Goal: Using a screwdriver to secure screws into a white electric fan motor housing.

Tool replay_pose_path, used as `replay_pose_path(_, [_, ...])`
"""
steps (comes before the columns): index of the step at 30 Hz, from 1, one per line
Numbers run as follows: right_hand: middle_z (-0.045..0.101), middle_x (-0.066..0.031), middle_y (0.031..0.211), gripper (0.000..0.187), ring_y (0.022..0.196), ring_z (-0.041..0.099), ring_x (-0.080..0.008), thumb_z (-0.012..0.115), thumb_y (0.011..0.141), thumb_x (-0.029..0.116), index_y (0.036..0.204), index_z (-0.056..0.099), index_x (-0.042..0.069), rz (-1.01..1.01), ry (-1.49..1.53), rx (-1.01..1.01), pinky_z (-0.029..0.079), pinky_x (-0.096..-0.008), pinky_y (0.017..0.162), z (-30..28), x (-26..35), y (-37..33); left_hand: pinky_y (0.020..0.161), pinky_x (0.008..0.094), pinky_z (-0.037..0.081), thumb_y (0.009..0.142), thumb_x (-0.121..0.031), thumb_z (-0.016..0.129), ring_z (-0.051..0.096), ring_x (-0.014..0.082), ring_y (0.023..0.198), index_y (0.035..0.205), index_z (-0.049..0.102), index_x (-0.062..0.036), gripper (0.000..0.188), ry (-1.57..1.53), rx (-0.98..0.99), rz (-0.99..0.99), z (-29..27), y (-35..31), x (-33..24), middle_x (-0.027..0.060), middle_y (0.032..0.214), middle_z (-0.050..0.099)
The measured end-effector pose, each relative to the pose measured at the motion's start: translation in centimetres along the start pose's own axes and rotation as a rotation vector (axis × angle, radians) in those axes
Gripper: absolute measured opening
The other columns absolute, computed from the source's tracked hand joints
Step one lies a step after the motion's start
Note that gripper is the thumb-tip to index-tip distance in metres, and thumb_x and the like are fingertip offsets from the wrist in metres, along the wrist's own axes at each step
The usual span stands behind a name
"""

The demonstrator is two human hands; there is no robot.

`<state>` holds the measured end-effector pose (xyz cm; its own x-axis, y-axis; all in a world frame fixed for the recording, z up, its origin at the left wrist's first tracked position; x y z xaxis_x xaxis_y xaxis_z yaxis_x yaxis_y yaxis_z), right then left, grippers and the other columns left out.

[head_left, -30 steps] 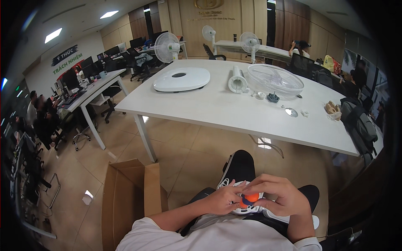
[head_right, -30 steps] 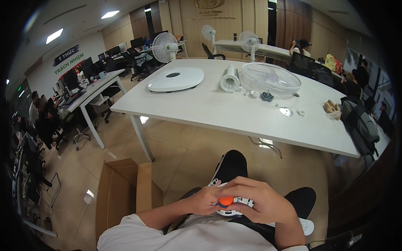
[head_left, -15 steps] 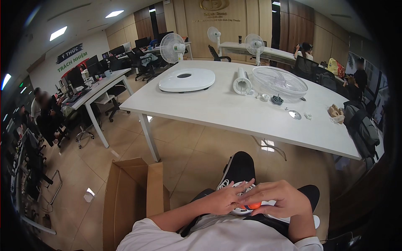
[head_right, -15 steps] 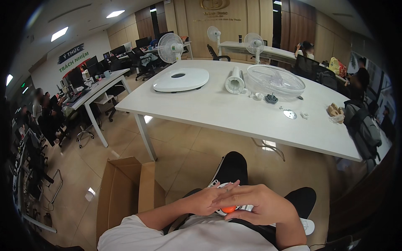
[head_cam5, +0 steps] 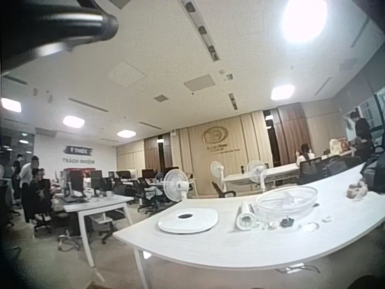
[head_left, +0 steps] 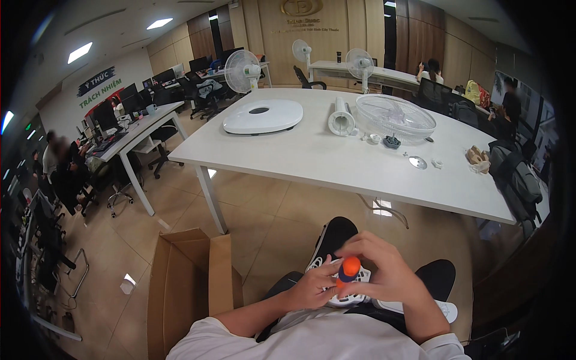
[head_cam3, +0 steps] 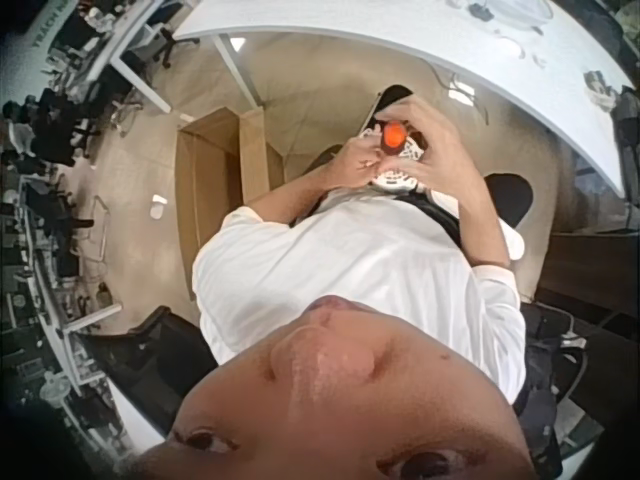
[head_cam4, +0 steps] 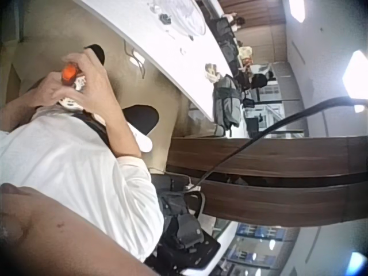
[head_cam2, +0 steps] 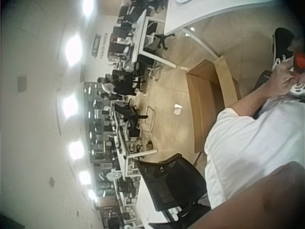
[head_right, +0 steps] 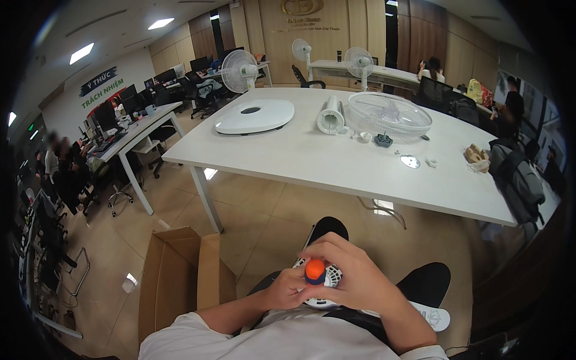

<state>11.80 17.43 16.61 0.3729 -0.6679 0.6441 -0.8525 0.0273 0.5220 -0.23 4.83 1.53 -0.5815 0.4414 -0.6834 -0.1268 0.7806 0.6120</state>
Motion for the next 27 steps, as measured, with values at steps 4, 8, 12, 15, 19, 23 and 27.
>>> replay_pose_path(4, [0.067, -0.0131, 0.107, 0.046, 0.086, 0.067, -0.0252, 0.083, 0.082, 0.01, 0.124, 0.066, 0.001, -0.099, 0.223, 0.144, 0.053, -0.0329, 0.073, -0.7, -0.1, -0.2, 0.078, 0.0366, 0.054, 0.099, -0.017, 0.067, 0.068, 0.0277, 0.087, 0.1, 0.071, -0.0026, 0.015, -0.107, -0.008, 0.018, -0.1, 0.5, -0.4, 0.013, 0.102, 0.069])
replay_pose_path(8, [0.068, -0.0137, 0.104, 0.041, 0.085, 0.067, -0.026, 0.084, 0.081, 0.011, 0.117, 0.068, 0.001, -0.07, 0.138, 0.264, 0.053, -0.0332, 0.074, -1.5, 0.2, -0.1, 0.082, 0.039, 0.054, 0.1, -0.014, 0.064, 0.069, 0.0298, 0.092, 0.099, 0.071, -0.0032, 0.013, -0.041, 0.067, 0.007, -0.2, -0.2, 0.6, 0.0128, 0.102, 0.069])
replay_pose_path(12, [0.067, -0.0138, 0.099, 0.034, 0.081, 0.066, -0.0248, 0.088, 0.079, 0.015, 0.102, 0.067, 0.002, 0.053, 0.009, 0.117, 0.053, -0.0327, 0.071, -1.1, 0.7, -0.3, 0.093, 0.0466, 0.052, 0.097, -0.015, 0.065, 0.068, 0.0326, 0.101, 0.107, 0.071, -0.0042, 0.016, 0.102, 0.111, 0.077, -0.5, -0.3, 1.0, 0.0128, 0.113, 0.068])
replay_pose_path(15, [0.066, -0.0135, 0.099, 0.038, 0.079, 0.064, -0.0248, 0.09, 0.076, 0.02, 0.093, 0.062, 0.003, 0.074, -0.051, 0.066, 0.052, -0.0325, 0.071, -1.0, 0.8, -0.7, 0.11, 0.054, 0.041, 0.097, -0.018, 0.065, 0.067, 0.0341, 0.108, 0.116, 0.069, -0.0057, 0.024, 0.155, 0.172, -0.002, -0.2, 0.2, 0.4, 0.0122, 0.118, 0.066])
replay_pose_path(19, [0.067, -0.0153, 0.114, 0.042, 0.097, 0.068, -0.0289, 0.087, 0.079, 0.014, 0.113, 0.067, 0.002, -0.037, 0.119, 0.174, 0.054, -0.0349, 0.082, -1.1, 1.8, -0.3, 0.121, 0.0594, 0.025, 0.096, -0.015, 0.062, 0.063, 0.0362, 0.117, 0.125, 0.065, -0.0067, 0.03, 0.065, 0.263, -0.112, -0.3, 0.3, 0.3, 0.0132, 0.129, 0.063])
replay_pose_path(23, [0.068, -0.0159, 0.125, 0.046, 0.109, 0.069, -0.0331, 0.081, 0.081, 0.004, 0.125, 0.069, 0.003, -0.087, 0.159, 0.364, 0.056, -0.0364, 0.091, -1.8, 1.2, -1.3, 0.123, 0.06, 0.022, 0.09, -0.007, 0.06, 0.055, 0.0362, 0.131, 0.132, 0.061, -0.0083, 0.041, 0.079, 0.278, -0.105, -0.6, 1.3, -1.0, 0.0127, 0.148, 0.051])
replay_pose_path(27, [0.071, -0.0123, 0.113, 0.042, 0.098, 0.071, -0.0316, 0.082, 0.08, 0.004, 0.12, 0.071, 0.004, -0.072, 0.13, 0.361, 0.057, -0.0351, 0.085, -2.0, 1.9, -1.3, 0.123, 0.0609, 0.023, 0.089, -0.008, 0.061, 0.051, 0.0355, 0.137, 0.137, 0.06, -0.0146, 0.049, 0.074, 0.312, -0.18, -1.1, 1.2, -1.4, 0.0106, 0.155, 0.046])
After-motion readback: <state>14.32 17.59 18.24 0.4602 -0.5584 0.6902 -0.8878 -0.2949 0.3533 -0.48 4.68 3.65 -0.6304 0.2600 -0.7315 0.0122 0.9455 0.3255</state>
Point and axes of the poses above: each hand's wrist, its own y-axis towards the middle knuckle, its own z-axis out of the palm, x = y × z, the point moved 2 cm from there along y, towards the middle knuckle
